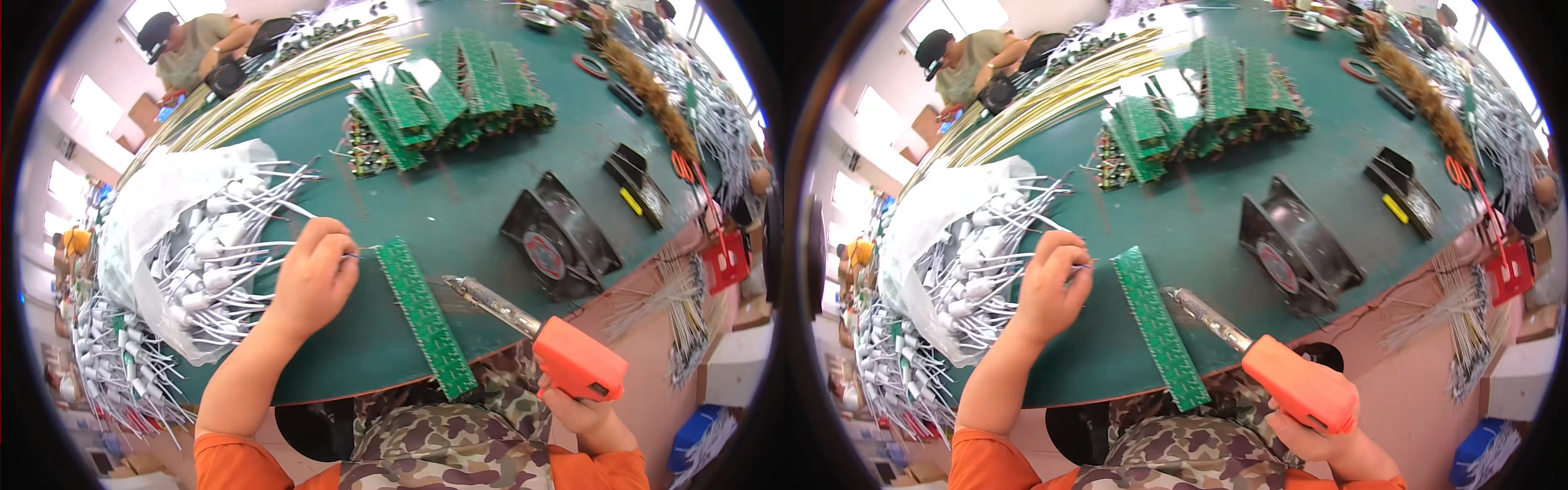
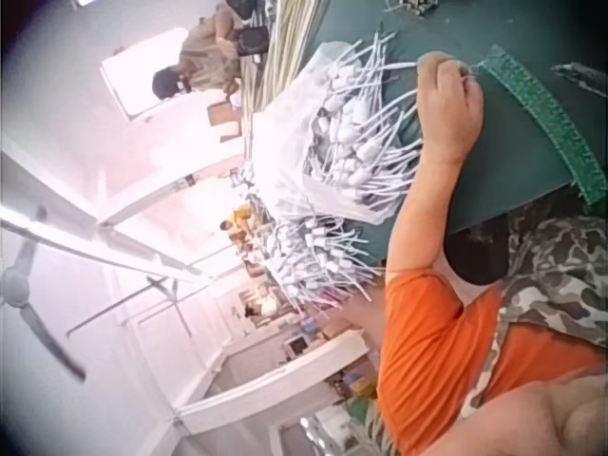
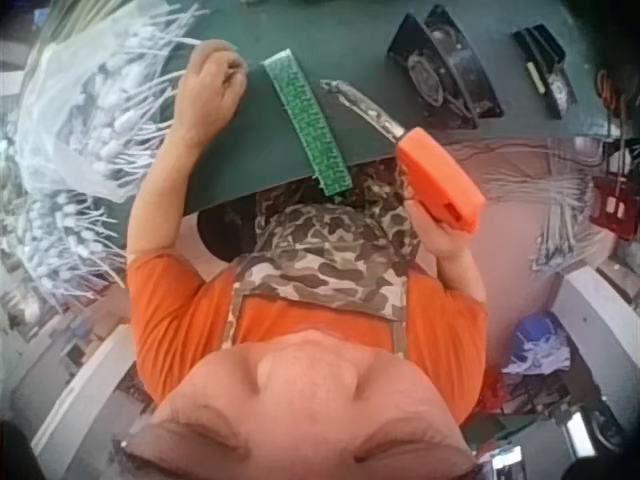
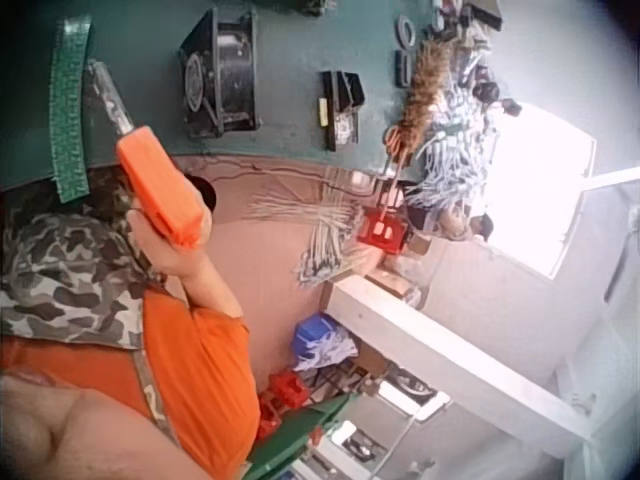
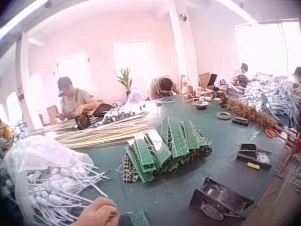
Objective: The person attaches wire connectors from small components onto green circuit boards by soldering them with a soldering iron.
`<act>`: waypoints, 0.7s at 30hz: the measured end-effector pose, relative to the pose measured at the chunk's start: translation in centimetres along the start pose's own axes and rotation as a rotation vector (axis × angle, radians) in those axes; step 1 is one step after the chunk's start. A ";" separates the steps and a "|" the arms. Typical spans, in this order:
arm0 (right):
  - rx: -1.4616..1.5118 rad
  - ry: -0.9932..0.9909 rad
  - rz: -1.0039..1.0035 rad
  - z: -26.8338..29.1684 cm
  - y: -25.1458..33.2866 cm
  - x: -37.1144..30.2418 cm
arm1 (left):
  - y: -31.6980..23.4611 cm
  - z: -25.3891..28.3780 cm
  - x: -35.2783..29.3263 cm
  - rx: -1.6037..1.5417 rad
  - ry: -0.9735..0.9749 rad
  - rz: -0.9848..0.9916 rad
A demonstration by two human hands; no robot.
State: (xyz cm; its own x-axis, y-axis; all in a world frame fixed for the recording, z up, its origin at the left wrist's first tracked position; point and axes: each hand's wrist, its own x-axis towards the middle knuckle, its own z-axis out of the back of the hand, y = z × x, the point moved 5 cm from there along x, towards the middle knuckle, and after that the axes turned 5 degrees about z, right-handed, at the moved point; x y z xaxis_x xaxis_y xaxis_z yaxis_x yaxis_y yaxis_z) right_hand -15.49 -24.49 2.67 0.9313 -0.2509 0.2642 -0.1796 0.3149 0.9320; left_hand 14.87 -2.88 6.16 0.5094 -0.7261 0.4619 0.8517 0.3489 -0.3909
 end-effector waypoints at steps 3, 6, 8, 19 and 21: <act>0.171 -0.106 -0.165 -1.5 0.8 3.9 | 0.5 -0.8 -0.2 -0.033 0.010 0.020; -0.033 0.028 0.069 -2.6 1.1 6.6 | 0.3 -1.5 -0.4 -0.034 -0.036 -0.028; -0.014 0.028 0.069 -3.2 0.6 7.5 | 0.7 -1.9 -0.4 -0.044 -0.034 -0.023; -0.165 0.160 0.114 -4.2 -0.8 9.0 | 1.3 -2.4 -0.3 -0.046 -0.019 -0.016; -0.132 0.127 0.082 -4.3 -0.5 9.4 | 1.4 -2.6 -0.3 -0.051 -0.017 -0.018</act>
State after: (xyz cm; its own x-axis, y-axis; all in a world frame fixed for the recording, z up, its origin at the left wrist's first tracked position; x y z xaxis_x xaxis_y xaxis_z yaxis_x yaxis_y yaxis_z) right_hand -5.30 -23.09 3.59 0.9493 -0.1042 0.2967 -0.2212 0.4493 0.8656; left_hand 15.62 -3.69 3.42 0.4964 -0.7215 0.4828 0.8538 0.3051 -0.4219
